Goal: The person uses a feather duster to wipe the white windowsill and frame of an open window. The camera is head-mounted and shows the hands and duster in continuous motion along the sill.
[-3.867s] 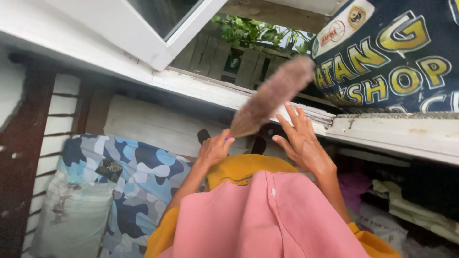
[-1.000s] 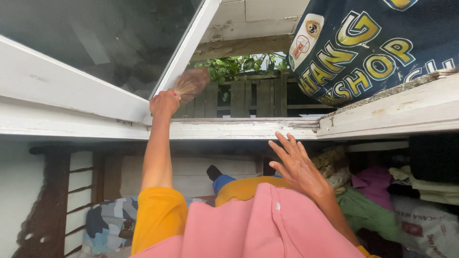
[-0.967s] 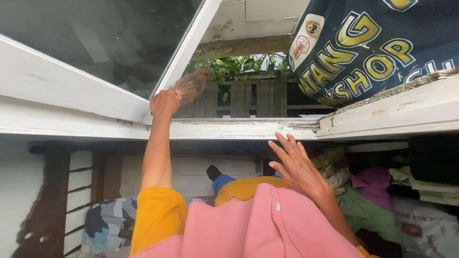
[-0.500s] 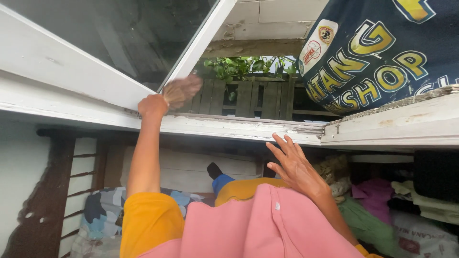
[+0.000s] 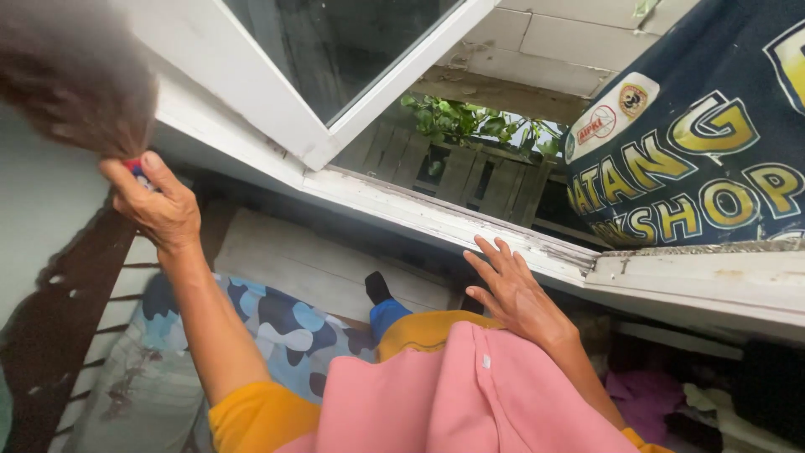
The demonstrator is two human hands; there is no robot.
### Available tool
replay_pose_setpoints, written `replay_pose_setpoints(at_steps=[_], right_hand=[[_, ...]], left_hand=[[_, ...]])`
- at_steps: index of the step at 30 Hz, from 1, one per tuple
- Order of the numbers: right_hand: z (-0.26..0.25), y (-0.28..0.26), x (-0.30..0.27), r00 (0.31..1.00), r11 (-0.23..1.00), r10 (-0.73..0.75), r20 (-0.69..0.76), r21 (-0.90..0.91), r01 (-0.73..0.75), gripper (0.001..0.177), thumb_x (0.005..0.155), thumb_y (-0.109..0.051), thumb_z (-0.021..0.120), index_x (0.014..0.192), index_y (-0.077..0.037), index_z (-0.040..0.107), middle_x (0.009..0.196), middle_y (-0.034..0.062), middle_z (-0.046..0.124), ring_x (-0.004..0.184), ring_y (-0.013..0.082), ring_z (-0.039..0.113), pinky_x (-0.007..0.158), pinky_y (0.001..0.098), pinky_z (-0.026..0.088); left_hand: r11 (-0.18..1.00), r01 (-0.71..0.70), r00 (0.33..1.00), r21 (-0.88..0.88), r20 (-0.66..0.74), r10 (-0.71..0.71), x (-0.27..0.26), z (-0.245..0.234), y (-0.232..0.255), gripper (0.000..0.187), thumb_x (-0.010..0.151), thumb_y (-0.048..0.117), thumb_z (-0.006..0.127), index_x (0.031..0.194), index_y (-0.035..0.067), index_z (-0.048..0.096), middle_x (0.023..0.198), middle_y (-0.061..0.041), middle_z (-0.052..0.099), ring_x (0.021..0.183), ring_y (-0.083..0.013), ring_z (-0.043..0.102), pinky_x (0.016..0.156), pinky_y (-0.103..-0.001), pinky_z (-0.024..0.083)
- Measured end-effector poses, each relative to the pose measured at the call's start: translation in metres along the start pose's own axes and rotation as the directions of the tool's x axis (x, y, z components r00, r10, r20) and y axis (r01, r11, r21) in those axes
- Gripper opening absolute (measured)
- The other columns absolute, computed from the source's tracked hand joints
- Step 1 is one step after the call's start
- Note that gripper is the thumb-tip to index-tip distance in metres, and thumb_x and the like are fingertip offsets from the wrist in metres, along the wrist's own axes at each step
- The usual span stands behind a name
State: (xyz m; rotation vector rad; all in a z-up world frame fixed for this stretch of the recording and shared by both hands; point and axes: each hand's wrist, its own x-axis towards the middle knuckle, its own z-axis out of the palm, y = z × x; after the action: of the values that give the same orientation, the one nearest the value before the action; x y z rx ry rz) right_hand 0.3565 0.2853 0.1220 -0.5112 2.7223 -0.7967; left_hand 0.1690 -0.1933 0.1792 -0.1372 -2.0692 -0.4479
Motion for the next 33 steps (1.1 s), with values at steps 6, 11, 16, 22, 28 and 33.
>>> replay_pose_setpoints(at_steps=[6, 11, 16, 22, 28, 33], right_hand=[[-0.012, -0.016, 0.012, 0.989, 0.996, 0.094, 0.11, -0.007, -0.094, 0.059, 0.102, -0.046, 0.052, 0.154, -0.02, 0.041, 0.163, 0.0104, 0.031, 0.149, 0.0464, 0.024, 0.117, 0.065, 0.023], [-0.011, -0.013, 0.017, 0.989, 0.997, 0.083, 0.12, -0.016, -0.081, 0.059, 0.101, -0.045, 0.052, 0.154, -0.022, 0.04, 0.163, 0.009, 0.031, 0.149, 0.0459, 0.025, 0.118, 0.0642, 0.024], [-0.006, -0.013, 0.022, 0.992, 0.998, 0.06, 0.111, -0.041, -0.056, 0.059, 0.101, -0.046, 0.052, 0.154, -0.022, 0.042, 0.163, 0.0089, 0.032, 0.148, 0.0458, 0.026, 0.117, 0.0643, 0.025], [-0.009, -0.025, 0.024, 0.989, 1.0, 0.03, 0.144, -0.003, -0.03, 0.059, 0.101, -0.046, 0.052, 0.154, -0.022, 0.042, 0.163, 0.0098, 0.032, 0.148, 0.0465, 0.024, 0.117, 0.0644, 0.023], [-0.007, -0.021, 0.022, 0.988, 0.999, 0.048, 0.149, -0.024, -0.045, 0.059, 0.101, -0.047, 0.051, 0.154, -0.023, 0.041, 0.163, 0.0084, 0.031, 0.149, 0.0449, 0.024, 0.117, 0.0638, 0.023], [-0.006, -0.017, 0.021, 0.986, 0.999, 0.047, 0.162, -0.029, -0.043, 0.059, 0.101, -0.047, 0.052, 0.154, -0.021, 0.042, 0.163, 0.0098, 0.031, 0.149, 0.0466, 0.025, 0.117, 0.0645, 0.023]], left_hand=[[0.981, 0.086, 0.863, 0.172, 0.479, -0.16, -0.131, -0.006, -0.05, 0.034, 0.111, 0.037, 0.059, 0.106, 0.003, 0.055, 0.07, -0.028, 0.063, 0.066, -0.053, 0.065, 0.058, -0.06, 0.05], [0.917, 0.131, 0.563, 0.377, 0.733, -0.382, -0.167, -0.029, -0.03, 0.039, 0.104, 0.056, 0.05, 0.117, 0.023, 0.063, 0.087, -0.018, 0.076, 0.079, -0.0479, 0.073, 0.074, -0.061, 0.055], [0.969, 0.126, 0.922, 0.213, 0.336, -0.194, -0.147, -0.042, -0.034, 0.029, 0.105, 0.042, 0.068, 0.118, 0.016, 0.069, 0.072, -0.02, 0.068, 0.066, -0.0452, 0.069, 0.059, -0.052, 0.054], [0.944, 0.243, 0.967, 0.225, -0.137, -0.216, -0.126, -0.041, -0.015, 0.027, 0.111, 0.035, 0.058, 0.115, 0.009, 0.066, 0.065, -0.017, 0.064, 0.056, -0.0412, 0.069, 0.048, -0.036, 0.054], [0.885, 0.36, 0.886, 0.294, 0.191, -0.423, -0.264, -0.017, 0.027, 0.023, 0.111, 0.035, 0.057, 0.111, 0.012, 0.057, 0.062, -0.02, 0.063, 0.057, -0.0435, 0.068, 0.05, -0.045, 0.053], [0.635, 0.646, 0.349, 0.425, 0.576, -0.74, -0.363, -0.011, 0.07, 0.031, 0.106, 0.05, 0.047, 0.109, 0.019, 0.052, 0.072, -0.025, 0.069, 0.07, -0.049, 0.071, 0.06, -0.055, 0.053]])
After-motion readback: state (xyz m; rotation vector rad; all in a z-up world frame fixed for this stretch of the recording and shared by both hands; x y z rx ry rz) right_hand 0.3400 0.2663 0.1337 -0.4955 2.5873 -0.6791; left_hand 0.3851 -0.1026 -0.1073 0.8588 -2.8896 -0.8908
